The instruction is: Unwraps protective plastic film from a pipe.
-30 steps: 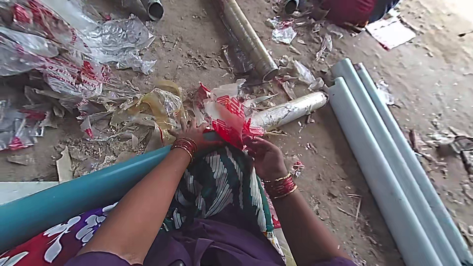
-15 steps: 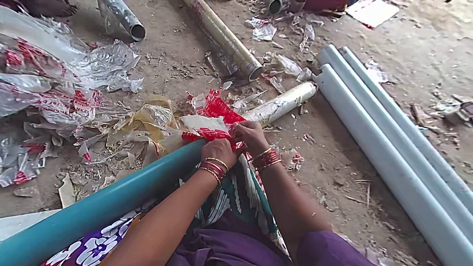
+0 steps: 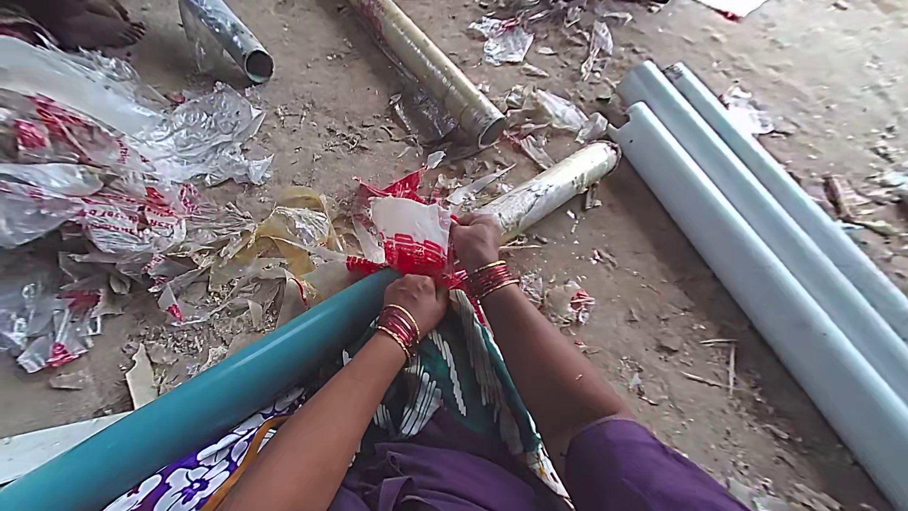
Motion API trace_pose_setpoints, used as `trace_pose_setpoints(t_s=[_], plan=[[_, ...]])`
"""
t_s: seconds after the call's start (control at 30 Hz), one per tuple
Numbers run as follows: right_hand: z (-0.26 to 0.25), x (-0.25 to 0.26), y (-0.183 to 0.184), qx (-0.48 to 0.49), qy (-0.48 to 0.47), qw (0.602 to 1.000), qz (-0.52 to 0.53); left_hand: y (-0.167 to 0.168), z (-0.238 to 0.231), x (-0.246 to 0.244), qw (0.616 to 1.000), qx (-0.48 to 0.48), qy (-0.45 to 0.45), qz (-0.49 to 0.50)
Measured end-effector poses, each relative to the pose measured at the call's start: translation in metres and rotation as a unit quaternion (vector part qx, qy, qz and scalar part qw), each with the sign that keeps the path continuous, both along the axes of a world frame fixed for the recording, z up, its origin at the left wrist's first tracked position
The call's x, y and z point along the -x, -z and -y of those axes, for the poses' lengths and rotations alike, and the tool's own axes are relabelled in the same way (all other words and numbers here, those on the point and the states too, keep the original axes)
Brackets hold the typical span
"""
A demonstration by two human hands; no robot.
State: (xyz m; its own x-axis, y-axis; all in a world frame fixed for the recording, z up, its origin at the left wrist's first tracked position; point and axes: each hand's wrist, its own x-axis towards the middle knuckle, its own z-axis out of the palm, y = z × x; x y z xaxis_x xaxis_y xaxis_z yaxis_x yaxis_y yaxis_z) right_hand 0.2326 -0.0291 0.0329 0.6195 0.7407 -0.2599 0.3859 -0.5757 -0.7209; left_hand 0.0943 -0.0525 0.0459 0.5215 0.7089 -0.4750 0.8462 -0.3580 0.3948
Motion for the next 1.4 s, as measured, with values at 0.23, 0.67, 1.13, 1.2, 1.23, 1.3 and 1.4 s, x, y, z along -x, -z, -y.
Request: trace_pose_setpoints(t_s=[0.23,0.67,1.13,1.2,1.23,1.3,1.4], plan=[[-0.016,-0.027,-0.007,0.074,-0.017,0.997,0.014,0.012,0.002,0.013,0.999,-0.014,-0.012,0.049],[0.093,-0.001,0.005,-0.234,-0.187,0.856,0.421,-0.042,-0.024,-0.008,0.999,-0.017,-0.024,0.011],[0.063,-0.009,0.036,-0.335,-0.302,0.823,0.345,-0.013,-0.001,0.011,0.994,-0.073,-0.032,0.074],[0.06,-0.011,0.028,-0.304,-0.263,0.863,0.306,-0.014,-0.002,0.011,0.995,-0.065,-0.028,0.074],[0.057,-0.012,0.025,-0.292,-0.252,0.876,0.288,-0.01,-0.003,0.014,0.993,-0.069,-0.027,0.093],[0.048,-0.015,0.021,-0.259,-0.237,0.902,0.253,0.0,-0.007,0.024,0.987,-0.085,-0.022,0.138],[0.039,-0.025,0.016,-0.19,-0.212,0.942,0.176,0.013,-0.005,0.035,0.971,-0.12,-0.017,0.206]])
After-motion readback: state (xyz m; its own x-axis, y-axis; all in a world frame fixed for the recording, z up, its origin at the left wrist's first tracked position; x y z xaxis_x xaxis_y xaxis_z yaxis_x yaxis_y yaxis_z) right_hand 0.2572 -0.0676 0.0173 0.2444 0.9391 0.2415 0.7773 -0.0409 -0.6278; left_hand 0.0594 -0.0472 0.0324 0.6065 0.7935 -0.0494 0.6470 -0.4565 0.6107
